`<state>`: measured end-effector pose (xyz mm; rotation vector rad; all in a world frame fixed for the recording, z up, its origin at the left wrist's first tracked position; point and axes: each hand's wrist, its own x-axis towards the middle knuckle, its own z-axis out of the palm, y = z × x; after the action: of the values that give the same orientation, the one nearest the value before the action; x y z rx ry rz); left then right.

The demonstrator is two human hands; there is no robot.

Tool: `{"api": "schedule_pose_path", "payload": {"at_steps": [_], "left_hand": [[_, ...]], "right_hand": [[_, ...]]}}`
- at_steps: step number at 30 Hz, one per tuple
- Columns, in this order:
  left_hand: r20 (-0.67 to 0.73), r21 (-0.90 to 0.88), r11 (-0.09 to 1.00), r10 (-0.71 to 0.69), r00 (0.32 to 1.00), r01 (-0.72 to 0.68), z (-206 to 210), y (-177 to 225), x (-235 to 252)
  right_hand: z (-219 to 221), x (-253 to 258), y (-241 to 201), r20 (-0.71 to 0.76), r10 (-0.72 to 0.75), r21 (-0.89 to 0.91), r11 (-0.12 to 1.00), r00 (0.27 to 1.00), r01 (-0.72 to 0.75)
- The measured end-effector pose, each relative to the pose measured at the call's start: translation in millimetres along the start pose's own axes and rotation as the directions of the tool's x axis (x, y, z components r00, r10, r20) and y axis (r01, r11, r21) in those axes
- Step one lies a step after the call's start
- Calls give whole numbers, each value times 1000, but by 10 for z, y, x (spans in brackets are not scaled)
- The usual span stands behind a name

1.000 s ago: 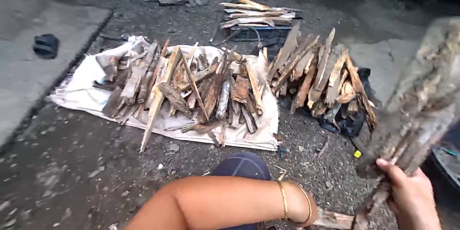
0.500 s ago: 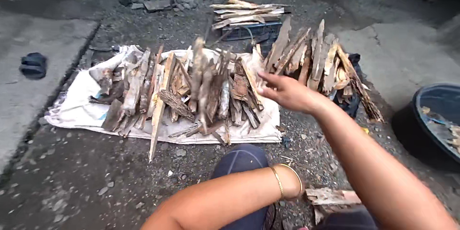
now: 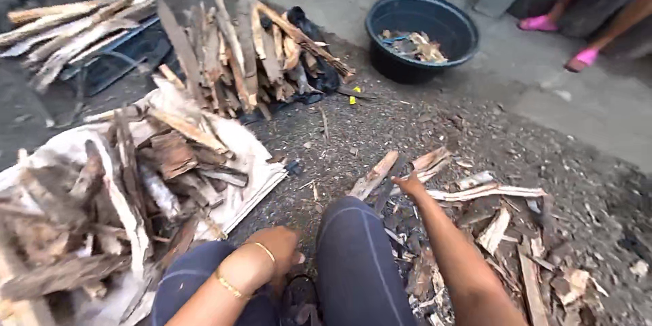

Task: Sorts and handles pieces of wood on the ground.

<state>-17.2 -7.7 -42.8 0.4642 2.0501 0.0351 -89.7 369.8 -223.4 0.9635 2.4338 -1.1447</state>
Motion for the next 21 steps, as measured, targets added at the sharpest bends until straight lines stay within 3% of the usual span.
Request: {"api": "schedule_pose_path", "payload": {"at_steps": [2, 5, 9, 14, 21], "left_hand": [[23, 14, 1000, -16, 1000, 16, -34, 57, 101], [54, 9, 999, -49, 997, 48, -98, 101, 253], [81, 36, 995, -101, 992, 98, -188, 185, 388], [113, 50, 995, -94, 989, 89, -238, 244, 452], [119, 40, 995, -96, 988, 92, -281, 269, 450]], "right_hand": [[257, 98, 191, -32, 114, 154, 982, 993, -107], [764, 321, 344, -5, 298, 468, 844, 955, -261], [1220, 449, 302, 5, 458, 636, 684, 889, -356], [1235, 692, 461, -27, 534, 726, 592, 845, -350], [1172, 787, 534, 64, 501, 822, 464, 863, -330]]}}
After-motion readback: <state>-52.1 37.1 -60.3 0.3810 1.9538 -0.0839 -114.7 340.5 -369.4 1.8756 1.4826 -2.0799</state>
